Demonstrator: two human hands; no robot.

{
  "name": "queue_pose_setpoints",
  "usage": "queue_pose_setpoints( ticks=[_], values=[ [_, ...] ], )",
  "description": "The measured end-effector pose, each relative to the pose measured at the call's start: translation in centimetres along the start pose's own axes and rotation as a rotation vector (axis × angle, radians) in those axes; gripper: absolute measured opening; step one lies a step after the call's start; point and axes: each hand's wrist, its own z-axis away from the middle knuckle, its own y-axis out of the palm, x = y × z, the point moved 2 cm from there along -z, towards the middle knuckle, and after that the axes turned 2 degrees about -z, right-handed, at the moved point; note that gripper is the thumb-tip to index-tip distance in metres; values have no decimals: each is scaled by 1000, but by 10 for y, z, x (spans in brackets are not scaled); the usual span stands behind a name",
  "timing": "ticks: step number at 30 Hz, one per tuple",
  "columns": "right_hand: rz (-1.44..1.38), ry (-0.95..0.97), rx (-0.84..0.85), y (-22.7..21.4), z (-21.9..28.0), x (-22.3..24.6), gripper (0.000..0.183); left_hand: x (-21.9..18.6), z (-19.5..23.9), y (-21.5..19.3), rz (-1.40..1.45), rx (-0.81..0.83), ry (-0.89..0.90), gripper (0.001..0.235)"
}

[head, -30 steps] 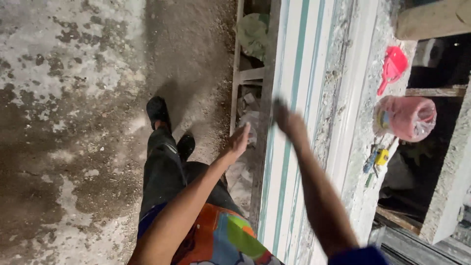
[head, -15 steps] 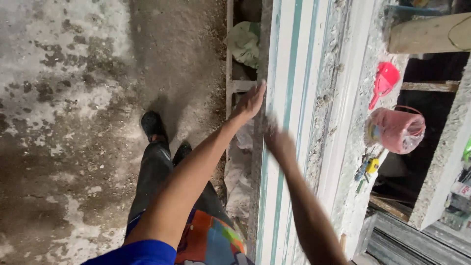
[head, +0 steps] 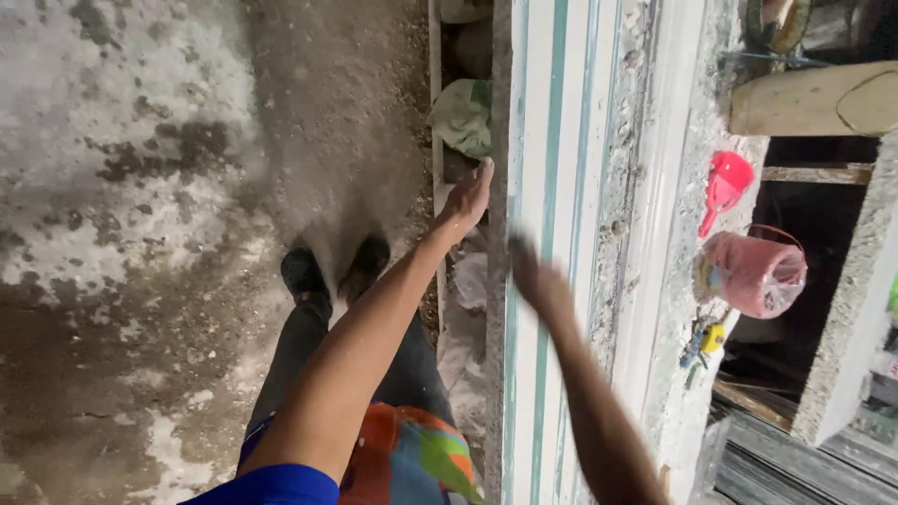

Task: Using a small metal scraper to remove excess plaster and residue from a decorative molding on a workbench.

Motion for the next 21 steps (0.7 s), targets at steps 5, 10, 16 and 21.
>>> queue_pose_setpoints(
  ticks=[5,10,16,21],
  values=[
    [5,-516,-445,-109,-117,84,40,-60,38,-29,10,-55,8,105],
    [4,-162,-94,4,0,4,44,-70,-16,-54,130,-75,-11,95],
    [66,-9,26,-64,-124,50,47,-89,-93,-55,112,-6,-7,102],
    [63,-216,-261,-164,-180,125,43,-124,-97,-60,44,-105,-26,96]
  ],
)
